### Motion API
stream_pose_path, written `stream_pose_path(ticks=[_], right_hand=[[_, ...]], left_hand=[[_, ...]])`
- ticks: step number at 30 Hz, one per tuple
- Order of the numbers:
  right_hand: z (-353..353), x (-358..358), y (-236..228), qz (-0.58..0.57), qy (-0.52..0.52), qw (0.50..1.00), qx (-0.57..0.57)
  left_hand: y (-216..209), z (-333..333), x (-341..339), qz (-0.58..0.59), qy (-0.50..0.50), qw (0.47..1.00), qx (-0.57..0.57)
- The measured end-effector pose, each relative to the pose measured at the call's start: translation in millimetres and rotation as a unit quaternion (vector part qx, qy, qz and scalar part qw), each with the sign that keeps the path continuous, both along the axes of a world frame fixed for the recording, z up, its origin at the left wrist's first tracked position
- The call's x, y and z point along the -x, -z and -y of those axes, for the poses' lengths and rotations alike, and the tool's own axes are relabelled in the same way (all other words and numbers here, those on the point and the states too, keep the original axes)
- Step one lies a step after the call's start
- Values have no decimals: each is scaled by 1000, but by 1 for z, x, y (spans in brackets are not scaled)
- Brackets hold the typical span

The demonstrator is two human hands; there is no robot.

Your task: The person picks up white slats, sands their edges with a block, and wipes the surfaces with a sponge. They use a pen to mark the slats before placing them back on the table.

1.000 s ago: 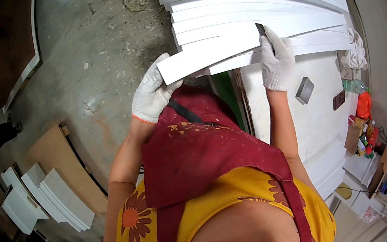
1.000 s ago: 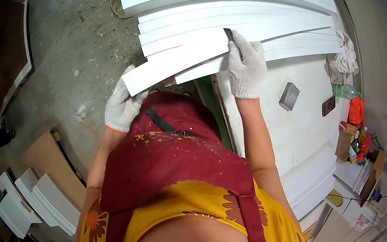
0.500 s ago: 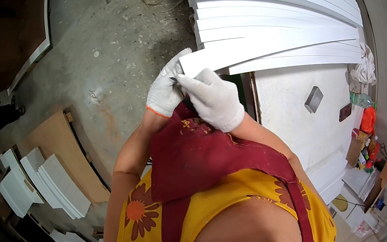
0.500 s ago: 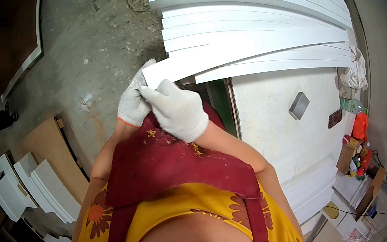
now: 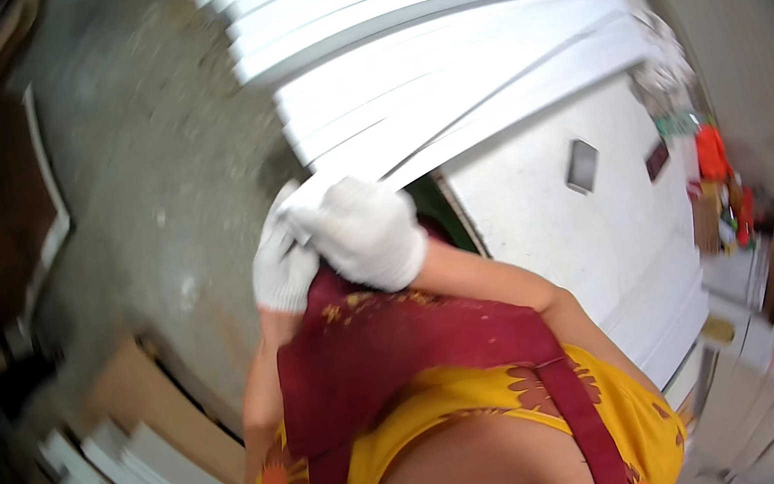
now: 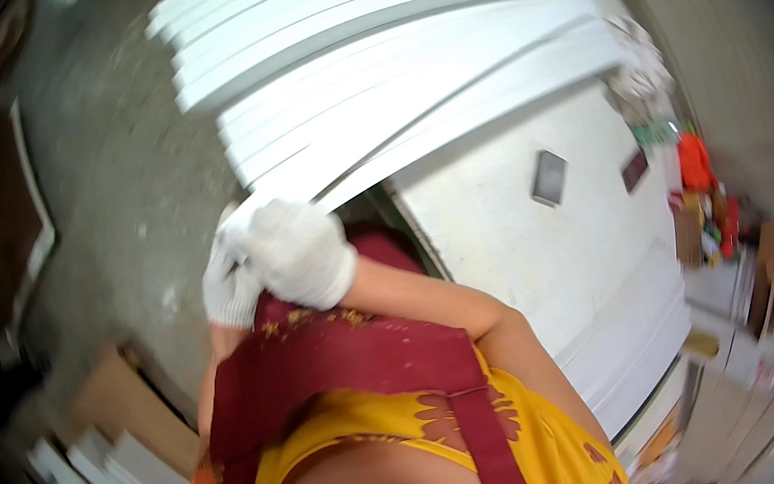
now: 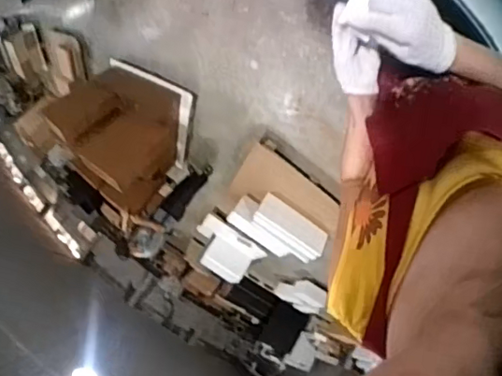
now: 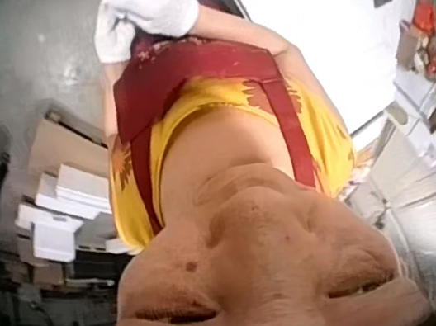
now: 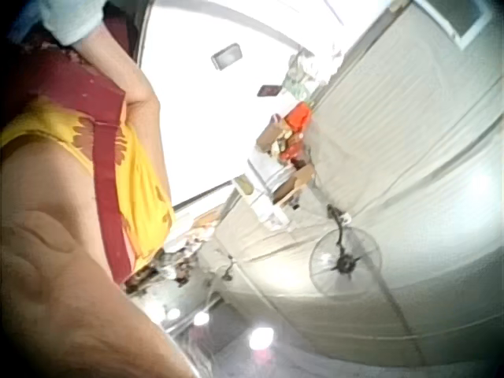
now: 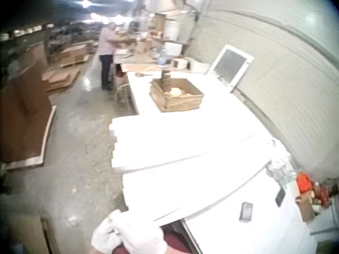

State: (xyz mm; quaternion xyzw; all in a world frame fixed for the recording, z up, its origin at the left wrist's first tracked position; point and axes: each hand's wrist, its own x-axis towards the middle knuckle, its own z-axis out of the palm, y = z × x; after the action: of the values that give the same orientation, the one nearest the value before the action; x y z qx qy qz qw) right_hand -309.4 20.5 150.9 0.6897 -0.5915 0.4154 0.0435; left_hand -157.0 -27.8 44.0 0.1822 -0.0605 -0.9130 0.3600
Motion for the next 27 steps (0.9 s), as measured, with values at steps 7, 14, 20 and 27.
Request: stream_pose_path(ticks=[7, 14, 20, 27], right_hand=[[-8, 110, 5, -34, 180, 983, -8], [-21, 324, 14, -35, 391, 920, 6], [-26, 515, 30, -44, 541, 839, -38], [-42, 652, 33, -6, 642, 761, -90]], left_hand=[[-67, 3, 13, 263, 32, 943, 200], [-81, 5, 8, 346, 41, 911, 219], [-87, 4, 8, 383, 38, 899, 209], [-88, 18, -5, 497, 82, 807, 308]])
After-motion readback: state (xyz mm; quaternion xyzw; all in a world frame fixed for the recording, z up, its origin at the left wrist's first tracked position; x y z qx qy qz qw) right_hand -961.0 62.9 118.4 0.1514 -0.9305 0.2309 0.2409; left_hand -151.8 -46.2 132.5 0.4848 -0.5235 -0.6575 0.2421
